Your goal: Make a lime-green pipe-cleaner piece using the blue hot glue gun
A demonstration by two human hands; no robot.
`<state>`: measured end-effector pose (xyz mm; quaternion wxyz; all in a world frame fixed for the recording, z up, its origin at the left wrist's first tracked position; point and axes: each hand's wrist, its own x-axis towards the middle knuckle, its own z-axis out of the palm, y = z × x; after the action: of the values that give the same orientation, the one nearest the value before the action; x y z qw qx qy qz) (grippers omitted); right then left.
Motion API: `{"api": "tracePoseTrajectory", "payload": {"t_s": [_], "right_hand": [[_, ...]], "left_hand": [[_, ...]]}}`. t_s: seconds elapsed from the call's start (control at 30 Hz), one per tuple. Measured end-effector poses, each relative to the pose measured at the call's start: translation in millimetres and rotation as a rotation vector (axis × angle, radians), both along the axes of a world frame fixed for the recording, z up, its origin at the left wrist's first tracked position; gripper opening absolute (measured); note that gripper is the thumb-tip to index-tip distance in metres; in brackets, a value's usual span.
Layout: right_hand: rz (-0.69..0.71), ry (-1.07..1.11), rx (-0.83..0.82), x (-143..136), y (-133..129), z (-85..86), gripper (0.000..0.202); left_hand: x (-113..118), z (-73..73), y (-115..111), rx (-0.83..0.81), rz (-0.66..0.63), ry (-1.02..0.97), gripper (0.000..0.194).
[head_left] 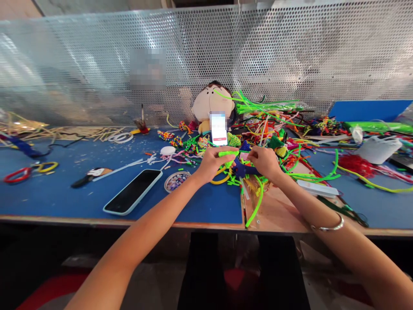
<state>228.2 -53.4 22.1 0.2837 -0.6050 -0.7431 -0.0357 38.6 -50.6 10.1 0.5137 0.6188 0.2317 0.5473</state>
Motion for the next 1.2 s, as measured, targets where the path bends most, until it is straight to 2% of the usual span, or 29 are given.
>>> {"api": "tracePoseTrajectory", "payload": {"t_s": [0.2, 0.37, 0.73, 0.83, 0.93, 1.07, 1.2], "right_hand": [[0.098, 0.042, -0.02, 0.1, 1.2, -0.9, 0.031], [0.06, 0.073, -0.023, -1.5, -0.3, 1.8, 0.027], [0.138, 0.193, 0.005, 0.6, -0.1, 0.3, 0.016], [0.143, 0.211, 0.02, 0.3, -0.9, 0.3, 0.02], [0.125, 0.162, 0.028, -1.0, -2.1, 0.4, 0.029], [0.063, 0.047, 0.037, -0.9, -0.7, -1.8, 0.031], [0.155, 0.032, 0.115, 0.1, 0.5, -3.8, 0.037]], "left_hand": [[-1.0, 0.2, 2.2, -0.029, 0.009, -0.002, 0.028], [-1.9, -2.5, 5.2, -0.034, 0.013, -0.016, 0.025], [-0.6, -1.6, 5.1, -0.056, 0.002, -0.041, 0.028], [-0.8, -1.7, 5.3, -0.057, 0.001, -0.046, 0.028], [-1.2, -1.1, 5.0, -0.067, 0.007, -0.046, 0.028], [-1.7, -0.4, 4.9, -0.078, -0.001, -0.044, 0.029], [-1.7, -2.2, 6.3, -0.053, -0.006, -0.038, 0.028]]}}
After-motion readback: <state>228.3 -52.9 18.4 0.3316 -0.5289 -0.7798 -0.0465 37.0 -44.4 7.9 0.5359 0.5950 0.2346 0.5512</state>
